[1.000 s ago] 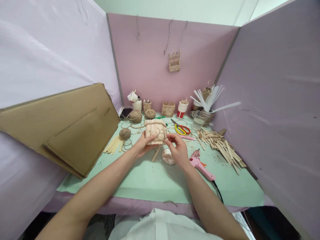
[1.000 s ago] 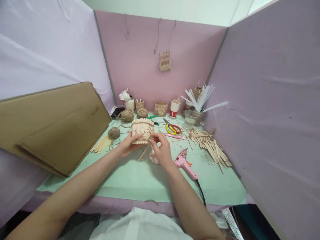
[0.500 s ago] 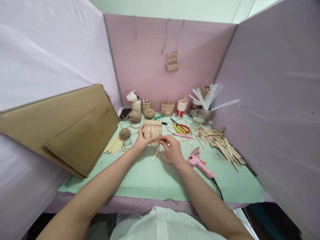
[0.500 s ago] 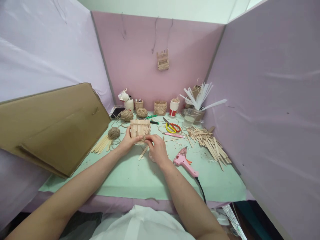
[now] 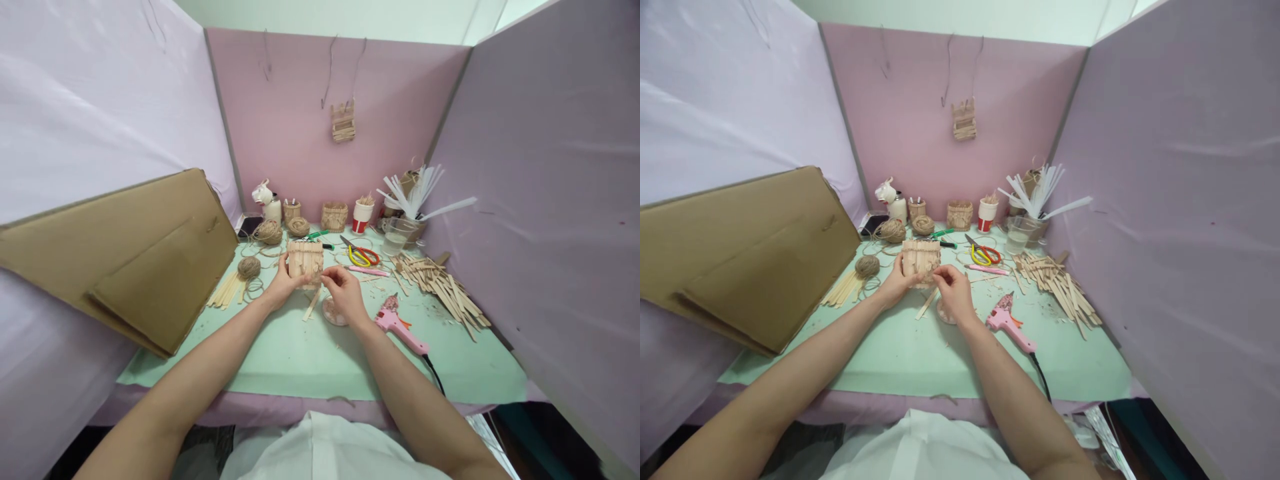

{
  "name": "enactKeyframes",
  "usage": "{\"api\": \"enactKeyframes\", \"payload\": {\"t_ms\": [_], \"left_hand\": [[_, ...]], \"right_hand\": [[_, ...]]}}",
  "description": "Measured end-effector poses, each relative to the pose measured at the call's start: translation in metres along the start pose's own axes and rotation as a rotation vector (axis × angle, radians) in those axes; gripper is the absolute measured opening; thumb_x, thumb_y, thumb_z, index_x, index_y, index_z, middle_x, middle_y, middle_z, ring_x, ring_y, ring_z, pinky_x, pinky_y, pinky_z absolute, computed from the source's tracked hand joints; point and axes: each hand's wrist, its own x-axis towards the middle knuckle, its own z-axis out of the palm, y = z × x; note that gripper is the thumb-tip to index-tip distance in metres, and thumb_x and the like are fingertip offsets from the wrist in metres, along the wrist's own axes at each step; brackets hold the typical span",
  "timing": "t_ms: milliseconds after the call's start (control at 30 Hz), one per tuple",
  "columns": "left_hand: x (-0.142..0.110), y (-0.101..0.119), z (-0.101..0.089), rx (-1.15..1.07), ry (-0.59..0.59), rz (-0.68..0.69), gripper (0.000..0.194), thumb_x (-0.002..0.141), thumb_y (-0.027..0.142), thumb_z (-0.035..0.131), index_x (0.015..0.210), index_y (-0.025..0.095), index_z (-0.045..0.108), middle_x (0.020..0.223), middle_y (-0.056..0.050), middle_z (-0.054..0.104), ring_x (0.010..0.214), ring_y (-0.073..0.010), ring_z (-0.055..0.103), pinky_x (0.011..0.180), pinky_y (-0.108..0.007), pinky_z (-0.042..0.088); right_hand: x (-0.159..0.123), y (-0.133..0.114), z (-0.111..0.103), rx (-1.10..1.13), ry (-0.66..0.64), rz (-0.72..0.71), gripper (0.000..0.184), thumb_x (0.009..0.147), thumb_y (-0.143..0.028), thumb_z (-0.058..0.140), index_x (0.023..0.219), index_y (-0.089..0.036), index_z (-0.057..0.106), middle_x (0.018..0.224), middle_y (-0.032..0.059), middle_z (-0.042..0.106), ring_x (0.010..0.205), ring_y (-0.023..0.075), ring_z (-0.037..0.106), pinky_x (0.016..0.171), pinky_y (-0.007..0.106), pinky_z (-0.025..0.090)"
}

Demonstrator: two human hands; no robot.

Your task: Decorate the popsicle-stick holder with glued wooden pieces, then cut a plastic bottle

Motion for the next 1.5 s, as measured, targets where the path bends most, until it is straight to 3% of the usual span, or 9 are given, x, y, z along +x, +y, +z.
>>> {"api": "enactKeyframes", "payload": {"t_ms": [133, 367, 533, 700, 800, 967, 1133, 1500], "left_hand": [[0.0, 0.001, 0.001, -0.067, -0.031, -0.023, 0.107, 0.052, 0.029, 0.09, 0.138, 0.024, 0.028, 0.139, -0.018, 0.049, 0.123, -0.0301, 0.054, 0.105, -0.049, 0.041], [0.003, 0.001, -0.002, -0.098, -0.063, -0.019, 0.105, 0.051, 0.029, 0.09, 0.137, 0.024, 0.03, 0.138, -0.017, 0.05, 0.122, -0.0296, 0.055, 0.105, -0.05, 0.041], [0.003, 0.004, -0.004, -0.1, -0.064, -0.051, 0.108, 0.054, 0.026, 0.089, 0.141, 0.026, 0.025, 0.141, -0.018, 0.048, 0.12, -0.0284, 0.057, 0.104, -0.049, 0.043], [0.002, 0.013, -0.007, -0.1, -0.081, -0.074, 0.116, 0.057, 0.027, 0.088, 0.148, 0.029, 0.016, 0.13, -0.017, 0.058, 0.109, -0.0272, 0.064, 0.098, -0.051, 0.046], [0.002, 0.017, -0.007, -0.026, -0.046, -0.066, 0.127, 0.055, 0.029, 0.089, 0.151, 0.029, 0.005, 0.129, -0.018, 0.059, 0.108, -0.0274, 0.065, 0.098, -0.051, 0.046], [0.001, 0.019, -0.005, 0.132, 0.007, -0.016, 0.139, 0.053, 0.032, 0.09, 0.152, 0.03, -0.008, 0.143, -0.021, 0.045, 0.117, -0.0299, 0.06, 0.099, -0.049, 0.046], [0.0, 0.02, 0.001, 0.171, 0.055, 0.018, 0.142, 0.051, 0.037, 0.091, 0.152, 0.025, -0.008, 0.139, -0.022, 0.048, 0.12, -0.0309, 0.057, 0.101, -0.048, 0.045], [-0.002, 0.019, 0.01, 0.12, 0.08, 0.045, 0.141, 0.049, 0.032, 0.092, 0.152, 0.029, -0.005, 0.146, -0.019, 0.041, 0.128, -0.029, 0.051, 0.106, -0.044, 0.04]], "right_hand": [[0.004, -0.001, 0.0, 0.085, 0.022, 0.078, 0.014, 0.069, -0.032, 0.067, 0.075, -0.019, 0.066, 0.07, -0.0002, 0.064, 0.066, 0.0148, 0.055, 0.067, 0.028, 0.045], [0.014, -0.002, 0.006, 0.132, 0.06, 0.068, 0.016, 0.068, -0.034, 0.068, 0.074, -0.02, 0.064, 0.069, -0.0014, 0.062, 0.066, 0.0138, 0.053, 0.066, 0.027, 0.042], [0.016, -0.003, 0.014, 0.193, 0.084, 0.15, 0.019, 0.066, -0.035, 0.07, 0.074, -0.019, 0.064, 0.067, -0.0027, 0.061, 0.063, 0.0124, 0.052, 0.064, 0.026, 0.042], [0.014, -0.005, 0.019, 0.241, 0.113, 0.204, 0.021, 0.064, -0.035, 0.072, 0.073, -0.018, 0.064, 0.065, -0.0029, 0.061, 0.062, 0.0123, 0.053, 0.064, 0.026, 0.045], [0.014, -0.004, 0.019, 0.242, 0.135, 0.207, 0.021, 0.064, -0.035, 0.072, 0.073, -0.018, 0.064, 0.065, -0.0029, 0.062, 0.062, 0.0122, 0.053, 0.063, 0.026, 0.045], [0.016, 0.0, 0.02, 0.265, 0.154, 0.197, 0.022, 0.064, -0.036, 0.072, 0.074, -0.019, 0.065, 0.065, -0.0027, 0.062, 0.061, 0.0122, 0.054, 0.063, 0.027, 0.046], [0.016, 0.001, 0.022, 0.248, 0.163, 0.174, 0.022, 0.064, -0.036, 0.073, 0.074, -0.018, 0.065, 0.066, -0.0015, 0.063, 0.062, 0.013, 0.054, 0.063, 0.027, 0.045], [0.014, 0.004, 0.027, 0.211, 0.168, 0.133, 0.024, 0.067, -0.04, 0.07, 0.074, -0.018, 0.064, 0.067, -0.0005, 0.063, 0.064, 0.0141, 0.055, 0.063, 0.027, 0.046]]}}
